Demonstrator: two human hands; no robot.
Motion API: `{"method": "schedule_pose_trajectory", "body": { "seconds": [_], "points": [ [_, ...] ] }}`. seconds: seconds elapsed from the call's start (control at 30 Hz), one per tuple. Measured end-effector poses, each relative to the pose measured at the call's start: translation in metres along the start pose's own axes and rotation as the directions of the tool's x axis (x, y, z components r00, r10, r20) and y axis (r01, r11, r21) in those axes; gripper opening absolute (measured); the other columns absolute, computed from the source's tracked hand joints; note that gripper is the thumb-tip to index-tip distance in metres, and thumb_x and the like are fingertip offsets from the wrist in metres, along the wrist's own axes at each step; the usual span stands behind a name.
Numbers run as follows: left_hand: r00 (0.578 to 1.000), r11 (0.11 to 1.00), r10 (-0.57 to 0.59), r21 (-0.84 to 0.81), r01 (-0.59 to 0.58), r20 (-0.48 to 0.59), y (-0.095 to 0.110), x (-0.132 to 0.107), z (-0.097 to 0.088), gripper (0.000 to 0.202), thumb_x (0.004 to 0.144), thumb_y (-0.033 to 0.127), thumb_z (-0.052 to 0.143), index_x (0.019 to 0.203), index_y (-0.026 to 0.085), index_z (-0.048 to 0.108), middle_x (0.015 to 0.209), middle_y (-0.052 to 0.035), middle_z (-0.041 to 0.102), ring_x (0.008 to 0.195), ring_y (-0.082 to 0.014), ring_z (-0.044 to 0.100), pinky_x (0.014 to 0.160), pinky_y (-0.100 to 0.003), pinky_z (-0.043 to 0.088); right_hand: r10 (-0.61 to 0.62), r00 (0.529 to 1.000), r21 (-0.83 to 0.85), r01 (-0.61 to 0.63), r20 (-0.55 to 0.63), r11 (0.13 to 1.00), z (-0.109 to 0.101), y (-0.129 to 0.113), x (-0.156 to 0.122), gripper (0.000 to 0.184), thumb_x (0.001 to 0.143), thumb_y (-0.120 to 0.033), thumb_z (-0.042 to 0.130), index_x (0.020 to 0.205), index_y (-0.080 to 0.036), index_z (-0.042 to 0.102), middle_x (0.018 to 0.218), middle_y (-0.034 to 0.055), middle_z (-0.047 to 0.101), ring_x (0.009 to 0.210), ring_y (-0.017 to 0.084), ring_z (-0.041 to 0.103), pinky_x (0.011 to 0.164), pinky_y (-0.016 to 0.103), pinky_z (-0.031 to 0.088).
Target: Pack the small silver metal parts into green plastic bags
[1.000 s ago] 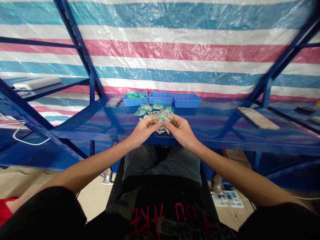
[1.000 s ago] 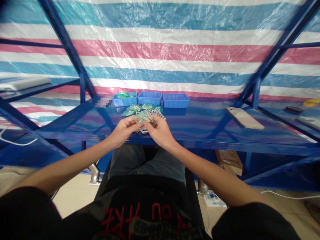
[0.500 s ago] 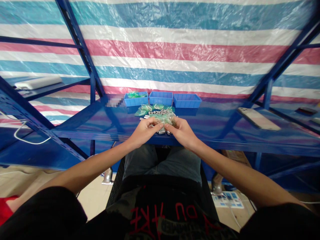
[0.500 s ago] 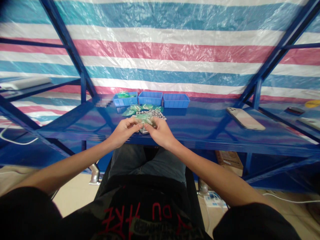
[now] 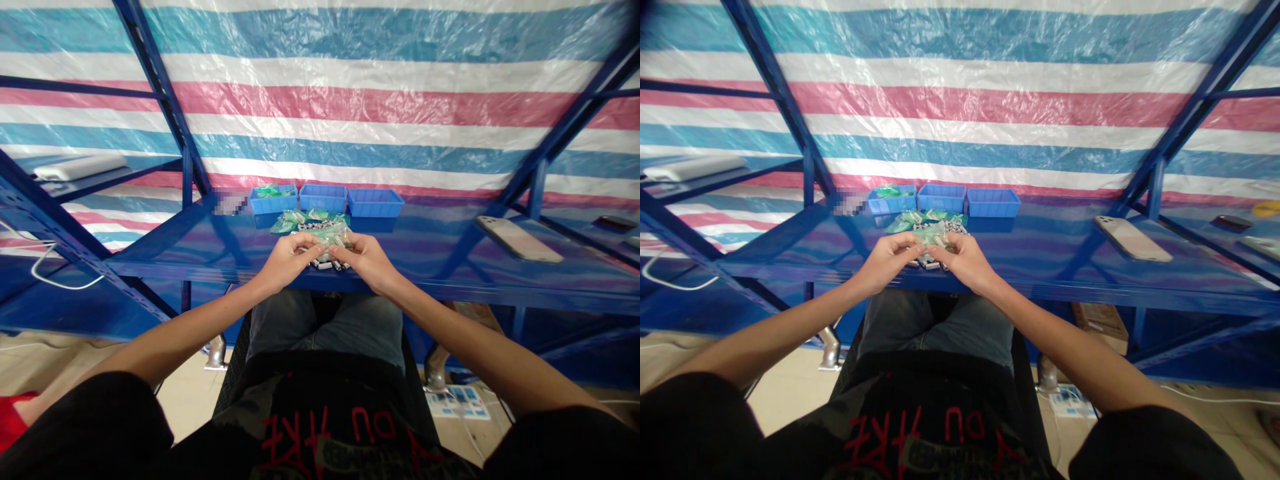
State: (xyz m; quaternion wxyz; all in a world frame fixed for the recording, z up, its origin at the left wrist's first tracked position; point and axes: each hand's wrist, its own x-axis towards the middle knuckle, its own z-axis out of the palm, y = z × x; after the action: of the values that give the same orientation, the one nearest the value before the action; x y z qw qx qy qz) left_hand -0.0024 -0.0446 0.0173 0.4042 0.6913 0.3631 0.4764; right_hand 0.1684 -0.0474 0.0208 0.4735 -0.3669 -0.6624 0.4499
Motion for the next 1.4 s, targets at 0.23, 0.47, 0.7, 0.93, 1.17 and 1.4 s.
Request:
{"method": "schedule_pose_trajectory", "body": {
  "seconds": [0.23, 0.47, 0.7, 0.93, 1.17, 1.4],
  "points": [
    [0.996, 1.000, 0.029, -0.002, -0.030, -0.083, 0.002, 0.001, -0.002, 0.023, 0.072, 0.036, 0.067, 0.072, 0.013, 0.062, 0.065, 0.0002, 0.059, 0.059, -0.0107, 0.052, 0.054, -0.021, 0.038, 0.008, 0.997, 0.063, -0.003, -0.072, 0.998, 0.000, 0.004, 0.001, 0.029, 0.068, -0.042, 0.067, 0.075, -0.015, 0.062, 0.067, 0.0003, 0.062, 0.060, 0.011, 0.051, 0.057, 0.024, 0.038],
    [0.998, 0.999, -0.022, -0.045, 0.019, -0.060, -0.003, 0.006, -0.005, 0.023, 0.073, 0.035, 0.066, 0.078, 0.013, 0.063, 0.071, -0.0013, 0.063, 0.066, -0.0128, 0.055, 0.061, -0.023, 0.040, -0.014, 0.992, 0.006, 0.015, -0.125, 1.000, 0.002, 0.003, 0.000, 0.028, 0.068, -0.043, 0.065, 0.067, -0.016, 0.058, 0.061, -0.0014, 0.057, 0.056, 0.011, 0.047, 0.055, 0.024, 0.036],
    [0.999, 0.999, 0.045, 0.018, -0.045, 0.010, -0.007, 0.002, -0.005, 0.023, 0.074, 0.036, 0.065, 0.079, 0.014, 0.059, 0.068, 0.0008, 0.058, 0.059, -0.0100, 0.050, 0.056, -0.021, 0.037, -0.058, 0.994, -0.047, 0.054, -0.089, 0.997, 0.000, 0.002, -0.002, 0.027, 0.072, -0.043, 0.063, 0.073, -0.017, 0.058, 0.065, -0.0015, 0.056, 0.058, 0.011, 0.047, 0.055, 0.024, 0.036],
    [0.998, 1.000, 0.001, -0.008, 0.000, 0.065, -0.004, 0.004, -0.007, 0.024, 0.073, 0.036, 0.066, 0.079, 0.014, 0.059, 0.064, 0.0021, 0.055, 0.054, -0.0075, 0.047, 0.050, -0.019, 0.035, -0.124, 0.981, -0.109, 0.109, -0.150, 0.988, -0.002, 0.007, 0.001, 0.033, 0.073, -0.046, 0.062, 0.060, -0.018, 0.051, 0.056, -0.0023, 0.049, 0.053, 0.010, 0.042, 0.052, 0.025, 0.034],
    [0.969, 0.918, -0.225, -0.310, 0.246, 0.102, 0.005, 0.005, -0.008, 0.036, 0.078, 0.046, 0.059, 0.095, 0.015, 0.062, 0.046, 0.0047, 0.050, 0.034, -0.0030, 0.032, 0.035, -0.017, 0.021, -0.394, 0.897, -0.331, 0.317, -0.199, 0.889, -0.004, 0.006, -0.003, 0.018, 0.082, -0.034, 0.055, 0.077, -0.019, 0.062, 0.073, 0.0036, 0.063, 0.068, 0.017, 0.056, 0.064, 0.031, 0.043],
    [0.981, 0.881, -0.188, -0.434, 0.190, 0.048, 0.006, 0.001, -0.005, 0.039, 0.069, 0.027, 0.071, 0.104, 0.020, 0.057, 0.077, 0.0017, 0.062, 0.061, -0.0077, 0.057, 0.048, -0.014, 0.044, -0.661, 0.686, -0.679, 0.643, 0.304, 0.355, -0.008, 0.013, -0.013, 0.028, 0.082, -0.014, 0.050, 0.106, -0.025, 0.061, 0.116, 0.0069, 0.061, 0.115, 0.024, 0.049, 0.094, 0.044, 0.036]
  ]
}}
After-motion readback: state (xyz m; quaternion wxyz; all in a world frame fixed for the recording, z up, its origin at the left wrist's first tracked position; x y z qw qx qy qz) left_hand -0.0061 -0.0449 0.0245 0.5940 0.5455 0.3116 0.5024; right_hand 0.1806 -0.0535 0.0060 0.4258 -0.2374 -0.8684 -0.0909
